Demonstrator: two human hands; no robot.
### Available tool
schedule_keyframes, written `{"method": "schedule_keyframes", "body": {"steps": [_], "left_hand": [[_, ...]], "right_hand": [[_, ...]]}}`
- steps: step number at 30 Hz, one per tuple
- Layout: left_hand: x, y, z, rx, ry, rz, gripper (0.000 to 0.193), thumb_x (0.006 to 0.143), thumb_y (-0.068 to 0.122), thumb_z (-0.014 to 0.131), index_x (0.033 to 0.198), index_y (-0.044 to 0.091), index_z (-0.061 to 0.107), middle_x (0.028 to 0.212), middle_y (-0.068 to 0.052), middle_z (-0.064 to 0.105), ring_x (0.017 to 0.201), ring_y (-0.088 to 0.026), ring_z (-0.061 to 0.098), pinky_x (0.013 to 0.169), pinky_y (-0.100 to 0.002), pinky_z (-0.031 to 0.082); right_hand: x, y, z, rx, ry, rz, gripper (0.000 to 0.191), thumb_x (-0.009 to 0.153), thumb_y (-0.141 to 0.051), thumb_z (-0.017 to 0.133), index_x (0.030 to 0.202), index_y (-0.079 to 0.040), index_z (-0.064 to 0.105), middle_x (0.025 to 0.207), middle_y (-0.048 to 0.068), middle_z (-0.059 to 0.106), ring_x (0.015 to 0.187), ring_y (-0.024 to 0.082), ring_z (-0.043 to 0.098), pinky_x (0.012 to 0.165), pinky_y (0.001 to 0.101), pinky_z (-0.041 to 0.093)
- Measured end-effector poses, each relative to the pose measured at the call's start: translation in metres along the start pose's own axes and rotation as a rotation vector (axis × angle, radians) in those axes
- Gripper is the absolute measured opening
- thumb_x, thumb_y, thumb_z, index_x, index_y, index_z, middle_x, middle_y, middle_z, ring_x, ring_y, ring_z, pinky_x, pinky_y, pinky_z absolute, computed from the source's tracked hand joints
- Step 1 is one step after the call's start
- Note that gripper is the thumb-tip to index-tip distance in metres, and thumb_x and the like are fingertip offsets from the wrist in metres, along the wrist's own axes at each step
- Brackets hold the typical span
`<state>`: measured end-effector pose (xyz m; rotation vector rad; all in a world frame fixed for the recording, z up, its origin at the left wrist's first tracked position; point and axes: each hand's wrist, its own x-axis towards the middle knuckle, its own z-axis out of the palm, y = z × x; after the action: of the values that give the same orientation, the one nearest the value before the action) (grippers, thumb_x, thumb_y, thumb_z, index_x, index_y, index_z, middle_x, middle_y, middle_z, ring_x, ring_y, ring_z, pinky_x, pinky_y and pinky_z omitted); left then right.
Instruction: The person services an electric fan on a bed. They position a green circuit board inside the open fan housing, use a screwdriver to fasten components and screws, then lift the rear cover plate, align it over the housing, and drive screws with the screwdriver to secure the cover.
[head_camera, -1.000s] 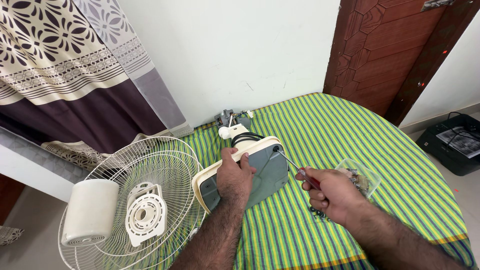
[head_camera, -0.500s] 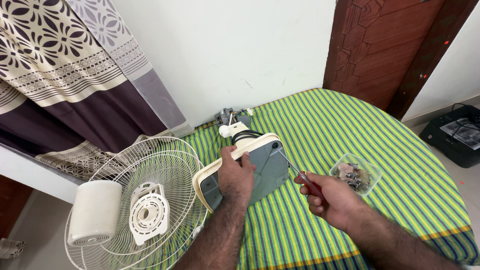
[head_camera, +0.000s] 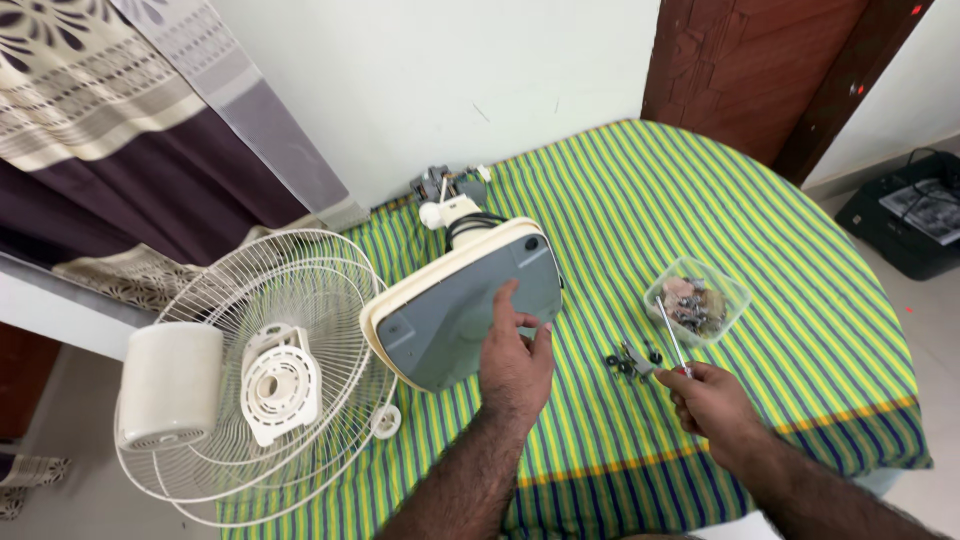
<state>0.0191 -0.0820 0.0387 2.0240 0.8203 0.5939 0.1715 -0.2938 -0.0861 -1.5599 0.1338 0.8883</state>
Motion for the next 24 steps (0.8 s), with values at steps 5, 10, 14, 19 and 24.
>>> {"method": "schedule_keyframes", "body": {"steps": [5,10,14,19,24], "left_hand": [[-0.020,-0.022,0.037,-0.011,-0.207,-0.046,0.022,0.093,0.014,0.070,0.114,0.010,0.067,0.092,-0.007,0.076,0.081,-0.022,0.075,0.074,-0.039,0.060],[-0.035,-0.027,0.063,0.128,-0.340,-0.136,0.023,0.091,0.016,0.071,0.113,0.010,0.068,0.103,-0.008,0.073,0.097,-0.026,0.072,0.085,-0.040,0.057],[-0.033,-0.021,0.077,0.213,-0.295,-0.173,0.028,0.091,0.016,0.071,0.118,0.011,0.066,0.114,-0.011,0.066,0.113,-0.029,0.064,0.096,-0.042,0.053],[-0.014,-0.012,0.087,0.239,-0.335,-0.254,0.031,0.094,0.017,0.068,0.125,0.015,0.067,0.121,-0.011,0.062,0.116,-0.028,0.062,0.099,-0.041,0.053],[-0.011,-0.006,0.091,0.315,-0.389,-0.283,0.024,0.095,0.018,0.068,0.119,0.017,0.071,0.122,-0.008,0.060,0.117,-0.025,0.061,0.102,-0.040,0.052]], "right_hand": [[0.000,0.012,-0.006,-0.129,-0.020,-0.017,0.025,0.091,-0.021,0.075,0.078,-0.003,0.063,0.057,0.001,0.048,0.043,0.013,0.038,0.040,0.0324,0.030],[-0.012,0.009,0.002,-0.222,-0.059,-0.014,0.025,0.091,-0.022,0.073,0.080,-0.001,0.067,0.055,0.003,0.049,0.042,0.014,0.042,0.040,0.0325,0.034],[-0.022,0.001,0.004,-0.309,-0.066,0.002,0.024,0.090,-0.021,0.072,0.080,0.000,0.068,0.054,0.003,0.050,0.041,0.014,0.044,0.038,0.0335,0.038],[-0.027,-0.004,0.010,-0.275,-0.056,0.044,0.024,0.091,-0.020,0.071,0.078,0.000,0.064,0.052,0.003,0.048,0.039,0.014,0.042,0.036,0.0343,0.036],[-0.029,-0.005,0.013,-0.260,-0.066,0.061,0.024,0.090,-0.019,0.071,0.077,-0.001,0.063,0.052,0.002,0.047,0.038,0.014,0.041,0.035,0.0340,0.036]]}}
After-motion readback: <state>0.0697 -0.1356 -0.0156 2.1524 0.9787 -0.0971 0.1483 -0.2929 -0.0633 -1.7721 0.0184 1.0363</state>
